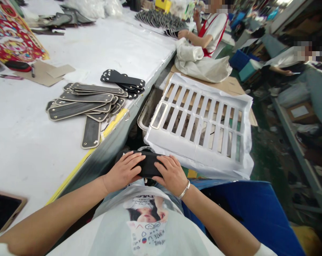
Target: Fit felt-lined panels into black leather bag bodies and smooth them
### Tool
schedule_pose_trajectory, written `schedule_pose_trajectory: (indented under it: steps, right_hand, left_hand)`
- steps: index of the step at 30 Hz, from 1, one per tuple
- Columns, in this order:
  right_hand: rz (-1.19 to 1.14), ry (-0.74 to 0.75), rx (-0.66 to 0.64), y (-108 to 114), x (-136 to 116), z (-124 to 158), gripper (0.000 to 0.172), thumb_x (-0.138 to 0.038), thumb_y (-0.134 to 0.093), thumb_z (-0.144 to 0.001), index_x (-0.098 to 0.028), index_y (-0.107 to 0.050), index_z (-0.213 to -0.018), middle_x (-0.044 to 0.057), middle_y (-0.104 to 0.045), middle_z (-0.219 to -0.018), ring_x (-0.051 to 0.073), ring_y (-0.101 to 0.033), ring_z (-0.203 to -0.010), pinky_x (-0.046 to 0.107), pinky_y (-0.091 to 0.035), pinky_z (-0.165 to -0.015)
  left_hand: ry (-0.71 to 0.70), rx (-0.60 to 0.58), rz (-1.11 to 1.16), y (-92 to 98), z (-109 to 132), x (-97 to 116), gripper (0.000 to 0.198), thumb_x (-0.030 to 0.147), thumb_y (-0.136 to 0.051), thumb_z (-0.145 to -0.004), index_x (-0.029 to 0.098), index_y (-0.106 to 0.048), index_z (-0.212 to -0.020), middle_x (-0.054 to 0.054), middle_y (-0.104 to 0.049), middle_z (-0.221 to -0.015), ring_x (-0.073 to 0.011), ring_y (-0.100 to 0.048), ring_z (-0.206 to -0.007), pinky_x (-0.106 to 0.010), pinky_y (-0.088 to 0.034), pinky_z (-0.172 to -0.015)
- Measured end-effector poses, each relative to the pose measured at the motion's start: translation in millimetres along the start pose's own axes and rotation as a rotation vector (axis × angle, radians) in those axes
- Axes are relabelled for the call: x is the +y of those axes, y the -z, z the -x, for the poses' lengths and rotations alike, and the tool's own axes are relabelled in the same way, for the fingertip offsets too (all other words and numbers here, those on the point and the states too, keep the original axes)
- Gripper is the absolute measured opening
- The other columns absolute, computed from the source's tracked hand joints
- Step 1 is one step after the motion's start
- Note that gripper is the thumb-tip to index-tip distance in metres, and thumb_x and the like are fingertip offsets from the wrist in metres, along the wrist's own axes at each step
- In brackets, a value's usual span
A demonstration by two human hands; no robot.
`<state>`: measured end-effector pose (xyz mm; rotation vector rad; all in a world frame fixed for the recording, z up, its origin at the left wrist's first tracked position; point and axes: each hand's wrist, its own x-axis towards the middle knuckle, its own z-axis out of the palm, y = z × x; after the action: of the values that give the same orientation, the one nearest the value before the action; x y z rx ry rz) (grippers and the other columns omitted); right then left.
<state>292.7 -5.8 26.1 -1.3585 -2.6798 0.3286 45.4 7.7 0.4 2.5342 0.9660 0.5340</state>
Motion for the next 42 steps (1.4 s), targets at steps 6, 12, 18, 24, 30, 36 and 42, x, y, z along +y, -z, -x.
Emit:
schedule_pose_trajectory:
  steps: [6, 12, 18, 24, 30, 36, 42]
  right_hand:
    - [-0.049, 0.024, -0.063, -2.3, 7.0, -20.8, 0.081, -0.045, -0.07, -0.068, -0.009, -0.038, -0.134, 0.017, -0.045, -0.131, 0.03, -0.039, -0.118, 0.044, -0.029, -0.102]
    - [-0.102, -0.002, -0.063, -4.6, 9.6, -22.7, 0.079, -0.044, -0.071, -0.065, -0.01, -0.041, -0.13, 0.016, -0.048, -0.123, 0.029, -0.042, -0.111, 0.044, -0.033, -0.097]
    - [-0.089, -0.022, -0.054, -5.1, 7.6, -21.3, 0.083, -0.046, -0.072, -0.063, -0.009, -0.04, -0.131, 0.017, -0.049, -0.123, 0.03, -0.042, -0.111, 0.044, -0.034, -0.096]
    - [-0.113, -0.056, -0.039, -2.4, 10.1, -21.0, 0.095, -0.07, -0.061, -0.062, -0.009, -0.04, -0.132, 0.018, -0.05, -0.124, 0.032, -0.044, -0.111, 0.046, -0.032, -0.097]
    - [-0.103, -0.132, -0.087, 0.8, 17.9, -29.8, 0.085, -0.073, -0.058, -0.062, -0.011, -0.05, -0.12, 0.014, -0.057, -0.11, 0.03, -0.051, -0.101, 0.044, -0.038, -0.088]
    - [-0.057, -0.156, -0.184, 3.4, 20.3, -40.8, 0.076, -0.078, -0.056, -0.059, -0.016, -0.055, -0.103, 0.009, -0.059, -0.094, 0.028, -0.053, -0.089, 0.04, -0.041, -0.076]
    - [-0.056, -0.125, -0.265, 4.1, 25.6, -48.2, 0.075, -0.079, -0.053, -0.06, -0.018, -0.055, -0.103, 0.009, -0.059, -0.094, 0.026, -0.054, -0.087, 0.037, -0.042, -0.073]
  left_hand:
    - [-0.02, -0.139, -0.096, 0.5, -31.6, -8.0, 0.034, 0.031, -0.071, -0.067, 0.016, -0.056, -0.093, -0.018, -0.05, -0.129, -0.0324, -0.045, -0.119, -0.05, -0.031, -0.101]
    - [-0.018, -0.125, -0.098, -1.7, -32.1, -11.7, 0.033, 0.032, -0.068, -0.064, 0.018, -0.055, -0.091, -0.016, -0.053, -0.123, -0.0312, -0.049, -0.113, -0.046, -0.036, -0.094]
    - [0.033, -0.059, -0.019, -8.2, -29.6, -12.9, 0.051, 0.035, -0.068, -0.061, 0.017, -0.052, -0.106, -0.016, -0.054, -0.121, -0.0315, -0.051, -0.11, -0.045, -0.036, -0.094]
    - [0.065, 0.008, -0.021, -11.0, -29.2, -10.8, 0.084, 0.039, -0.064, -0.065, 0.016, -0.029, -0.137, -0.016, -0.054, -0.123, -0.032, -0.051, -0.112, -0.045, -0.035, -0.096]
    - [0.093, 0.0, -0.031, -10.6, -32.0, -11.1, 0.093, 0.042, -0.065, -0.065, 0.014, -0.019, -0.141, -0.017, -0.053, -0.122, -0.0326, -0.051, -0.11, -0.045, -0.036, -0.095]
    - [0.126, -0.029, 0.007, -9.9, -34.1, -12.7, 0.092, 0.041, -0.065, -0.064, 0.015, -0.02, -0.141, -0.016, -0.055, -0.119, -0.0331, -0.052, -0.109, -0.045, -0.036, -0.093]
    - [0.134, -0.044, -0.012, -11.1, -34.6, -12.5, 0.097, 0.04, -0.066, -0.063, 0.012, -0.016, -0.142, -0.017, -0.056, -0.117, -0.0335, -0.052, -0.107, -0.045, -0.037, -0.093]
